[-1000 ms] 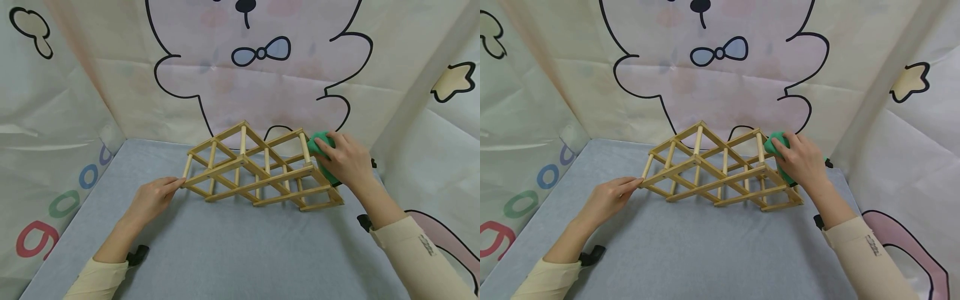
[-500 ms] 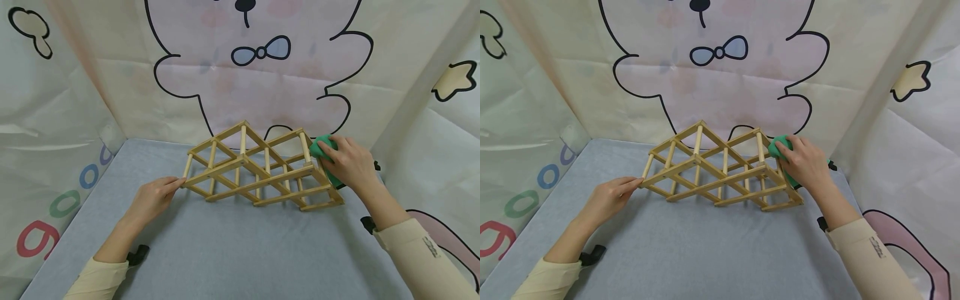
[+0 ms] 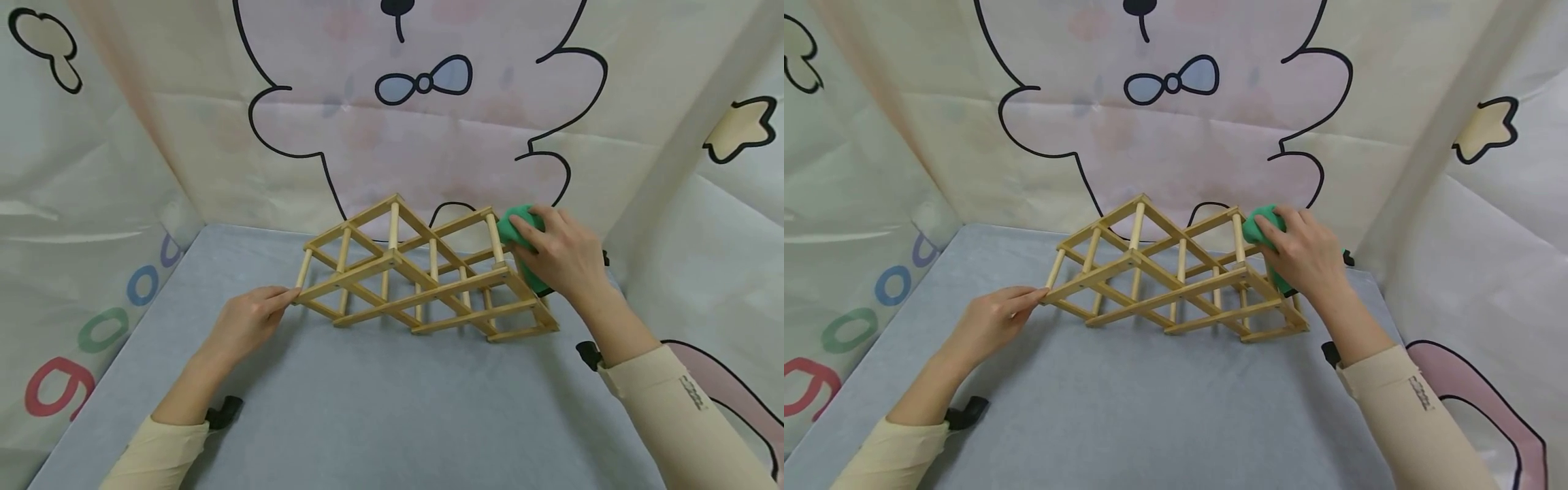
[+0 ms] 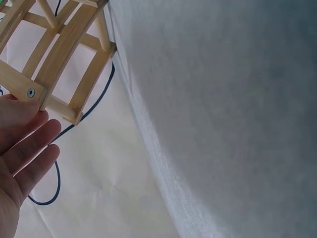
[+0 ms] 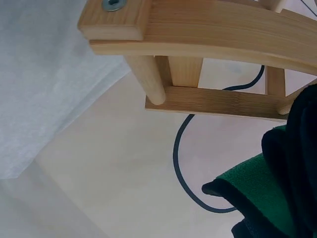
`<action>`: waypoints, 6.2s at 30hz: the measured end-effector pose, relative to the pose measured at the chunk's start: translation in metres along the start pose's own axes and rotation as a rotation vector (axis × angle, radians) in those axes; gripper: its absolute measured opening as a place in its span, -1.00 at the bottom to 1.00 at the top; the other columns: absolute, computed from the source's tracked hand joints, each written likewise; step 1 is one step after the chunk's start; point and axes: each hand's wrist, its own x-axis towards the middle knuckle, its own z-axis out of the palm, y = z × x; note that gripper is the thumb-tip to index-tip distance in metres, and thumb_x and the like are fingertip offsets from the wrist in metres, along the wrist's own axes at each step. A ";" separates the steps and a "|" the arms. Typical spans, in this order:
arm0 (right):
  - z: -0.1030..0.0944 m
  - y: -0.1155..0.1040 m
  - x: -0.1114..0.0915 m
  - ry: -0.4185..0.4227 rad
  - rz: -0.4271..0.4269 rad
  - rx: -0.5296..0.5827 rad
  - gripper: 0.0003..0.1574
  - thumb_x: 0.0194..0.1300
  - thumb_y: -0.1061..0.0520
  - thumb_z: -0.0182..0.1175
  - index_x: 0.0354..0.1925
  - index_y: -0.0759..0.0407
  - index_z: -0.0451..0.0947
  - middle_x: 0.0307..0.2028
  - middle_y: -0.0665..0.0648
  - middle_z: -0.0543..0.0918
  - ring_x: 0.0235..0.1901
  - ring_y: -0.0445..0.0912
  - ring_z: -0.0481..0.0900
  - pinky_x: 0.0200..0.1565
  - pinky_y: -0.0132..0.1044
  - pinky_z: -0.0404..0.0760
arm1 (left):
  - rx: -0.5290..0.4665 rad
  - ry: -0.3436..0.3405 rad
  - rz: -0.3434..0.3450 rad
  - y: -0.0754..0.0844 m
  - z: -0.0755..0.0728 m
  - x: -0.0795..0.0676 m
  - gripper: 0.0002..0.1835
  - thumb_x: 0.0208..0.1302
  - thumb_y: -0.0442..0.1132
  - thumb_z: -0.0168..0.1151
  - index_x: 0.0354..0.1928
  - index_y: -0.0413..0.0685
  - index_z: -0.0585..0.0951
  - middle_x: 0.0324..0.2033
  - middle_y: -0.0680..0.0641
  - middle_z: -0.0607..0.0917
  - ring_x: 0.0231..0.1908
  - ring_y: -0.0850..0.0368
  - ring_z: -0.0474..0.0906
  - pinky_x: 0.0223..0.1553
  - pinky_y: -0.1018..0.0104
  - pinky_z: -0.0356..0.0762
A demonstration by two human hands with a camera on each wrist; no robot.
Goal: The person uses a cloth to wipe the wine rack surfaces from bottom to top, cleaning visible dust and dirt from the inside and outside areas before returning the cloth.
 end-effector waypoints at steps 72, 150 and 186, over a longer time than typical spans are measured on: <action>-0.053 0.013 -0.166 -0.002 0.348 0.008 -0.14 0.52 -0.46 -0.09 -0.02 0.18 0.80 -0.07 0.40 0.68 -0.26 0.35 0.61 -0.66 0.32 0.45 | -0.014 0.311 0.224 0.110 0.056 0.143 -0.55 0.18 -0.79 0.07 -0.14 -0.19 0.74 0.07 -0.35 0.70 -0.03 -0.26 0.72 0.24 0.09 0.63; -0.059 -0.003 -0.171 0.030 0.380 0.043 -0.11 0.51 -0.50 -0.06 -0.11 0.19 0.81 -0.12 0.40 0.70 -0.30 0.35 0.61 -0.64 0.25 0.42 | -0.045 0.338 0.026 0.039 0.019 0.150 -0.76 0.13 -0.63 0.36 -0.28 -0.23 0.86 -0.32 -0.20 0.84 -0.38 -0.13 0.82 -0.42 0.06 0.79; -0.025 -0.080 -0.148 -0.062 0.186 0.297 -0.27 0.61 -0.31 -0.01 0.03 0.25 0.78 -0.05 0.27 0.75 -0.22 0.16 0.70 -0.42 0.06 0.68 | -0.063 0.262 -0.052 0.046 0.017 0.150 -0.68 0.18 -0.67 0.26 -0.20 -0.23 0.85 -0.22 -0.19 0.84 -0.21 -0.16 0.81 -0.27 -0.02 0.80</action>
